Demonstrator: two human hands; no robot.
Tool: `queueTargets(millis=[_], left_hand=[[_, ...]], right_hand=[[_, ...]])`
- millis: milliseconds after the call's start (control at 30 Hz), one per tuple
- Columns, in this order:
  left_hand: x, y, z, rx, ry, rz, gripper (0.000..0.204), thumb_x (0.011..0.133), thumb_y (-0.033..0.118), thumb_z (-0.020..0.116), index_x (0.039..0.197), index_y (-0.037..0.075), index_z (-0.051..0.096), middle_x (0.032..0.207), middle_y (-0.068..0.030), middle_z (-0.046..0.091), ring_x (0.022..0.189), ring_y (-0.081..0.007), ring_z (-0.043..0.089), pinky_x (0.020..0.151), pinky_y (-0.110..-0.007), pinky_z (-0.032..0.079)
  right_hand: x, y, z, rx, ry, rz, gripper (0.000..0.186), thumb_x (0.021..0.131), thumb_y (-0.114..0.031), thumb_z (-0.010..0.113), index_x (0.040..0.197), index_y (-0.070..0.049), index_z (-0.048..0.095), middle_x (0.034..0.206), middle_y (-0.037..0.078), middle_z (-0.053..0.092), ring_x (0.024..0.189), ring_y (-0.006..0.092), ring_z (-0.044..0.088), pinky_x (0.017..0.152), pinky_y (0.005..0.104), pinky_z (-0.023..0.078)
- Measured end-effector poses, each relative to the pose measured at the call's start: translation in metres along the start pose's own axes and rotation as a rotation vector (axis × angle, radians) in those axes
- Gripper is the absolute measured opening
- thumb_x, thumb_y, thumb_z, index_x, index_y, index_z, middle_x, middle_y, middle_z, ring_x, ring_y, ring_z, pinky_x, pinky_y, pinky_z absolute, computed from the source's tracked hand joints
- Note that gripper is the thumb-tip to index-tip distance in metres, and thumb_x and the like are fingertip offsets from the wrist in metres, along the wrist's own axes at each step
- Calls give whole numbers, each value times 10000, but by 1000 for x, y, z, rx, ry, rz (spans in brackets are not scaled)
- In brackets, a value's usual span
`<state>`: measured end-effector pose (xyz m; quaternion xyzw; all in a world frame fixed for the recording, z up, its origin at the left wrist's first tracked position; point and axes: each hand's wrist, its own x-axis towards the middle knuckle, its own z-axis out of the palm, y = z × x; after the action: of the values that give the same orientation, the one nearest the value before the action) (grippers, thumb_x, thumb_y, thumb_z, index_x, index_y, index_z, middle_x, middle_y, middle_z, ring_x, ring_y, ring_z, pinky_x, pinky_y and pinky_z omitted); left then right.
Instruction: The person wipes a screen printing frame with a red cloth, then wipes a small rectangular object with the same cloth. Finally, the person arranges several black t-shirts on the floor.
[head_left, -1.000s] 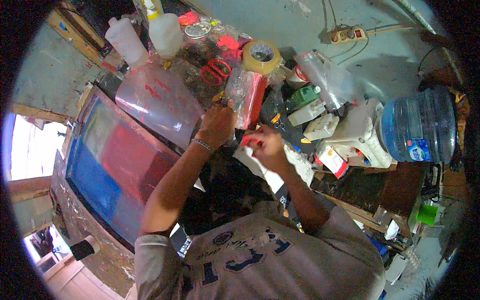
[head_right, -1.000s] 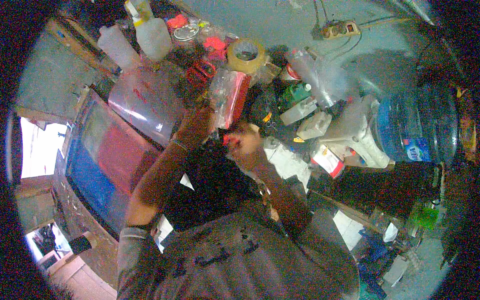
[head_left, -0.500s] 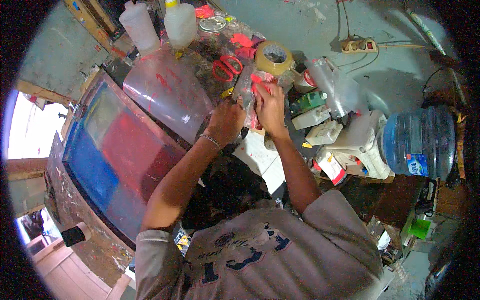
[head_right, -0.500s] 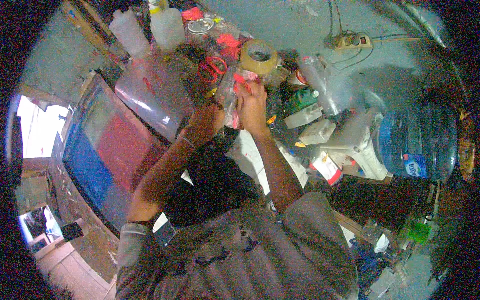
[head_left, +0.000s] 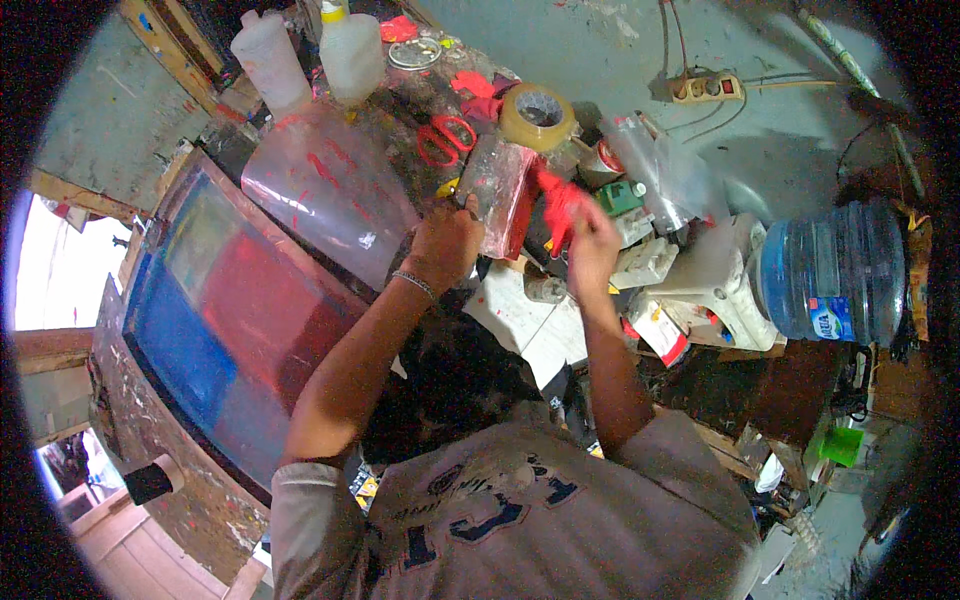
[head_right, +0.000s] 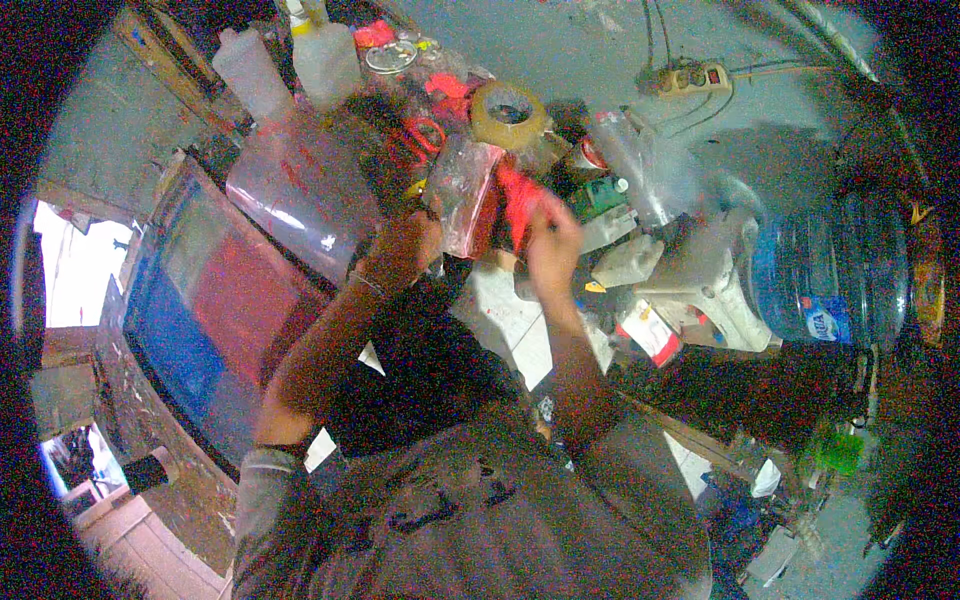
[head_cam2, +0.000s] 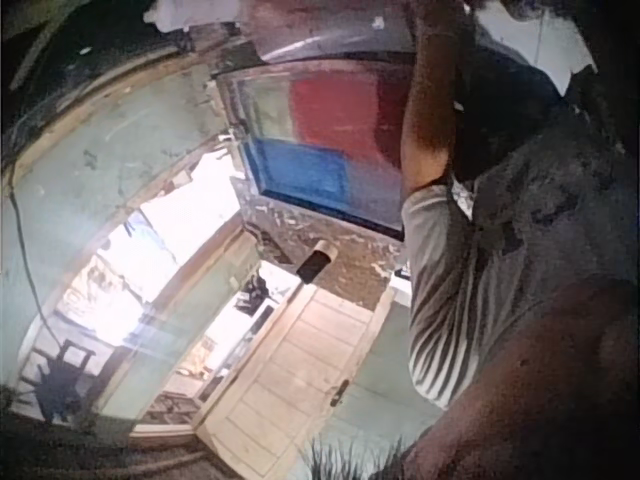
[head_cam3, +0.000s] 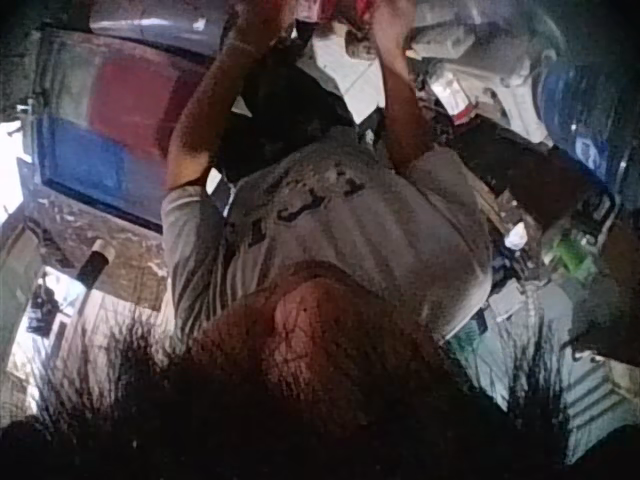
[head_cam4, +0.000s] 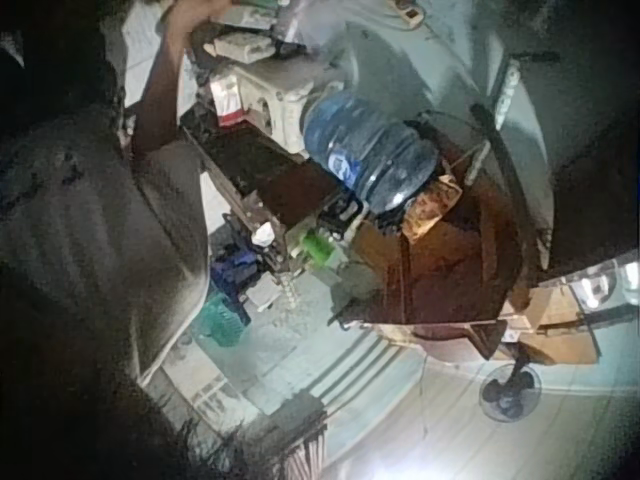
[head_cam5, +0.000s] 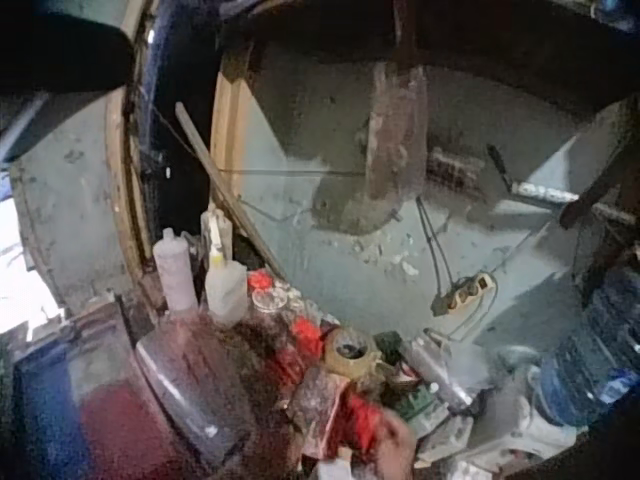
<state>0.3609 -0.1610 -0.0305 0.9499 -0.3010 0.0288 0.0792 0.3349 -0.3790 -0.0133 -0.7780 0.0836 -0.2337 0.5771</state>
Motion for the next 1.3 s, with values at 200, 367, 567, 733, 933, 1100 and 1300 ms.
queueTargets(millis=[200,367,567,733,933,1100,1300], left_hand=[[4,7,-20,-74,35,18,256,869,102,548,1035,-75,631,758,-194,689,765,-332,709,643,-413,582],[1,10,-18,-12,1,-55,268,895,106,532,1065,-74,634,766,-188,694,728,-321,710,604,-408,580],[0,8,-18,-3,34,-42,276,899,119,536,1083,-58,640,742,-147,689,685,-308,699,578,-407,575],[0,13,-21,49,130,-27,184,860,128,575,934,15,699,730,-124,684,678,-299,694,609,-403,581],[7,13,-23,-18,-17,-86,139,828,125,606,791,62,723,754,-139,700,735,-317,713,639,-402,589],[4,10,-29,3,-43,-23,167,864,105,583,834,5,713,746,-167,697,720,-317,715,610,-404,588],[5,14,-16,-40,73,-141,244,882,105,569,1032,-66,658,735,-169,693,701,-329,708,594,-410,581]], right_hand=[[74,29,54,383,240,26,225,955,-62,573,1160,29,590,1008,118,678,879,219,644,828,354,513],[54,34,61,-482,68,-431,317,880,-23,596,1194,21,605,1107,207,588,1001,367,611,870,413,502],[51,25,40,-738,-215,-597,365,923,-143,565,1242,32,593,1220,256,503,1092,411,562,933,456,487],[64,33,35,-698,-286,-443,344,942,-161,573,1230,24,603,1174,276,493,1034,446,579,894,479,497],[-23,6,29,-558,-312,-455,254,906,-99,599,1127,20,635,994,228,518,867,414,592,763,462,513],[-59,-12,1,-394,-493,-259,187,862,-38,631,1030,29,677,897,154,554,811,299,609,695,387,519],[70,-3,14,-493,-189,-324,198,888,-105,607,1027,10,688,920,230,588,898,384,591,778,447,478]])
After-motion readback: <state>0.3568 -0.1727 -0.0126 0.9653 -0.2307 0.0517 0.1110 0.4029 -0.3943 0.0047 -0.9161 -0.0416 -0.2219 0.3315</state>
